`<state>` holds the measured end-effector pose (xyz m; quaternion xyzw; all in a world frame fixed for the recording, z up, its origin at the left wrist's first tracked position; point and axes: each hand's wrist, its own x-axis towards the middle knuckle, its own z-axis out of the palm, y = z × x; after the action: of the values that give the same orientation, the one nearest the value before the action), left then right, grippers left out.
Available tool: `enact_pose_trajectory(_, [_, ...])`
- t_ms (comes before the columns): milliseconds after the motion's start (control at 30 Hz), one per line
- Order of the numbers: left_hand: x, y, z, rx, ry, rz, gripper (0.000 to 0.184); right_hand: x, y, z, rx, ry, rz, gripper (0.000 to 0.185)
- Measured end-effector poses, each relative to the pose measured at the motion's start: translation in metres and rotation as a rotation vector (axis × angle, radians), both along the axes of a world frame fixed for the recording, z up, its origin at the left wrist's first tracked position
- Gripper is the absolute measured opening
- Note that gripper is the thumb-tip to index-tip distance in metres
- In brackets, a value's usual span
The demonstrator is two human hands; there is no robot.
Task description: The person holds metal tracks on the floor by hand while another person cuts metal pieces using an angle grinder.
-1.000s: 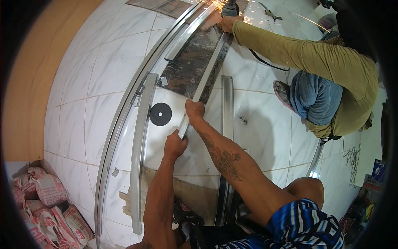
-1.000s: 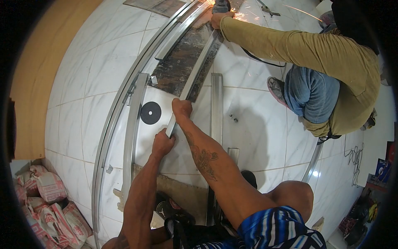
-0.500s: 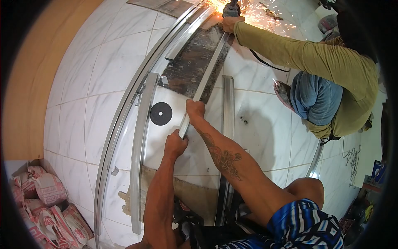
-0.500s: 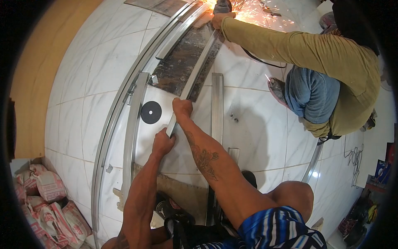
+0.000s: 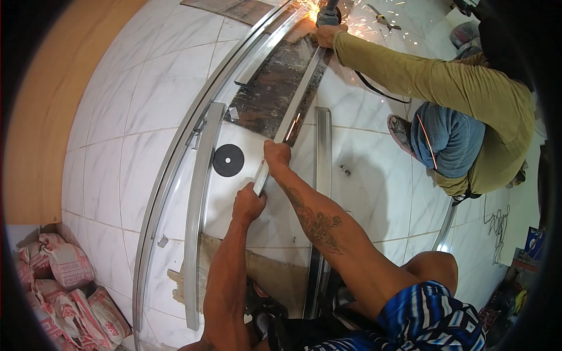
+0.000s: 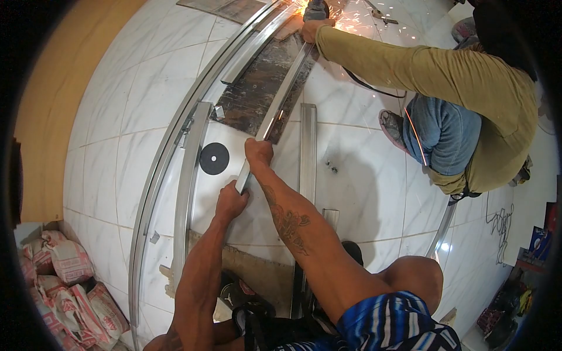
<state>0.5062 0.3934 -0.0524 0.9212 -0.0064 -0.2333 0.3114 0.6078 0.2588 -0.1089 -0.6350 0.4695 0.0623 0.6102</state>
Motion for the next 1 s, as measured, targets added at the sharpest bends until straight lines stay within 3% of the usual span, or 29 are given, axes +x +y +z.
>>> enact_pose_trajectory(467, [0.0, 0.0, -0.004, -0.001, -0.018, -0.005, 0.037, 0.0, -0.001, 0.005, 0.0, 0.014, 0.019, 0.046])
enact_pose_trajectory(567, [0.0, 0.001, -0.005, -0.002, -0.017, -0.007, 0.038, 0.0, 0.003, -0.005, -0.072, -0.06, -0.028, 0.035])
enact_pose_trajectory(767, [0.001, -0.001, 0.002, -0.008, 0.016, 0.013, 0.038, 0.001, 0.003, -0.016, -0.07, -0.086, -0.022, 0.032])
enact_pose_trajectory(1000, [0.001, 0.001, -0.003, 0.007, 0.03, 0.001, 0.04, 0.002, 0.003, -0.014, -0.078, -0.052, -0.014, 0.04])
